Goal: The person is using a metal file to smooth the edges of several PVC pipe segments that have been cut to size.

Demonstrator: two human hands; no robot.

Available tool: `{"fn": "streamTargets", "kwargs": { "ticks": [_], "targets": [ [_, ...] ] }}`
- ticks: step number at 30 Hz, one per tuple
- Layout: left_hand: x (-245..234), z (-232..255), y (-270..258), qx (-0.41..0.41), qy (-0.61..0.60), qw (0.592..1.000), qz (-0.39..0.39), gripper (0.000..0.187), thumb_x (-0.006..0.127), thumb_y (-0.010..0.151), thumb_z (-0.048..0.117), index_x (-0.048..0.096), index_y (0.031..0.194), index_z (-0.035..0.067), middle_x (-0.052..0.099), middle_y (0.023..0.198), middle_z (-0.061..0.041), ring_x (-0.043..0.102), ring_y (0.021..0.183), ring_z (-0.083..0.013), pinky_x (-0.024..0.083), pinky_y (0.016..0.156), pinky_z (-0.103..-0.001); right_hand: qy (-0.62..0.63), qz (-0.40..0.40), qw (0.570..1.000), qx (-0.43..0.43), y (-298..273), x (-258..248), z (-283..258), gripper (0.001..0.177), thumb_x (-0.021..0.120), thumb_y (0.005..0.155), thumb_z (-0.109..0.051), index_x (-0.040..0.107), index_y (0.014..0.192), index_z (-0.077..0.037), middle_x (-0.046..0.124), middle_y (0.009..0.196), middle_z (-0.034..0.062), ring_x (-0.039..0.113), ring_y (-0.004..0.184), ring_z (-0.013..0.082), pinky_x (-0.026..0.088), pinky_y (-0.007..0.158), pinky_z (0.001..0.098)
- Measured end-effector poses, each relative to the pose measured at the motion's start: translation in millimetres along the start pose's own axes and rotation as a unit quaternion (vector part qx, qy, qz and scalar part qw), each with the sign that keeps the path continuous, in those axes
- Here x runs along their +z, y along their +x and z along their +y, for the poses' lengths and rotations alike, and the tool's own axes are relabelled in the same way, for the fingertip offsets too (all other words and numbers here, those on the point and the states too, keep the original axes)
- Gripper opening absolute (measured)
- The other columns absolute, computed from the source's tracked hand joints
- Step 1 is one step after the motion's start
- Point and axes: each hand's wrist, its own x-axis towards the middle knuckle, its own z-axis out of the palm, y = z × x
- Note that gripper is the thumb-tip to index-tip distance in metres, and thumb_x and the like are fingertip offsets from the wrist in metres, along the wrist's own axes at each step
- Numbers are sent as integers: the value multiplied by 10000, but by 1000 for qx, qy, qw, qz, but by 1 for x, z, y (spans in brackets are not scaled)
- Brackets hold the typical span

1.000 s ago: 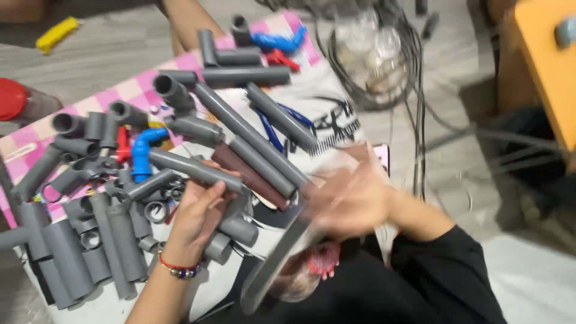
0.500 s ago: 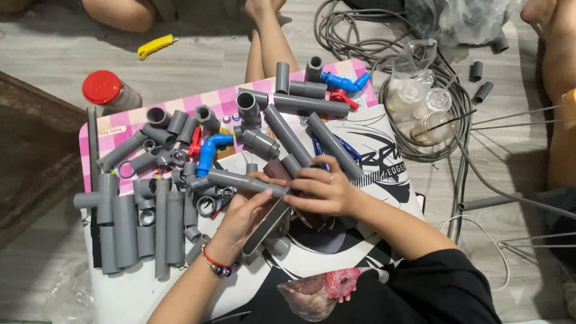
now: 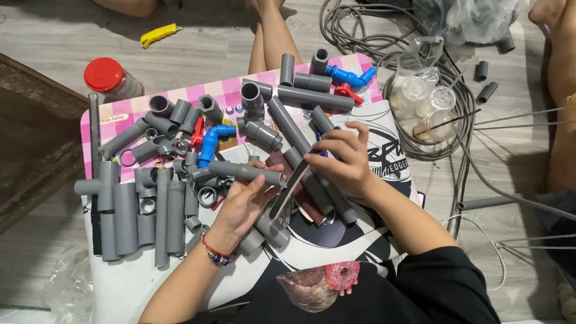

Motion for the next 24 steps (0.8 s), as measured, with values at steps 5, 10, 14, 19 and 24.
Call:
{"fn": "streamTargets", "kwargs": {
  "ticks": [5,10,14,19,24],
  "targets": [
    [-3,-3,0,-4,12,1000,-8,198,493,837,126,398,1010,112,564,1105,-174,545,1016,-211,414,866,-376,13,-4,1000,-17,-11,10,-18,83,597,824,-240,654,776,-205,609,780,18,543,770,190,305,847,434],
    [-5,-3,1,-1,17,1000,-7,193,491,842,125,397,1010,114,557,1115,-176,546,1013,-204,432,846,-359,13,-9,999,-29,-11,5,4,122,563,850,-232,664,796,-190,610,784,47,550,796,220,177,947,477],
    [-2,-3,0,3,14,1000,-8,216,517,836,128,406,1021,111,565,1090,-184,558,975,-196,452,806,-325,-8,-12,1000,-2,-12,7,-4,94,630,807,-257,676,811,-176,622,808,31,541,794,216,284,841,454],
    [5,1,-2,2,18,1000,0,224,515,841,147,404,1033,120,558,1110,-166,551,979,-172,446,805,-314,-16,-3,999,-33,-14,7,0,85,611,818,-270,673,825,-213,616,802,24,536,822,203,231,876,478],
    [2,0,-2,5,29,1000,9,234,527,838,161,407,1031,107,574,1081,-185,569,949,-170,464,785,-278,-36,-9,999,-25,-17,8,-4,36,646,803,-219,663,821,-192,613,754,22,527,720,195,262,831,484]
  ]
}}
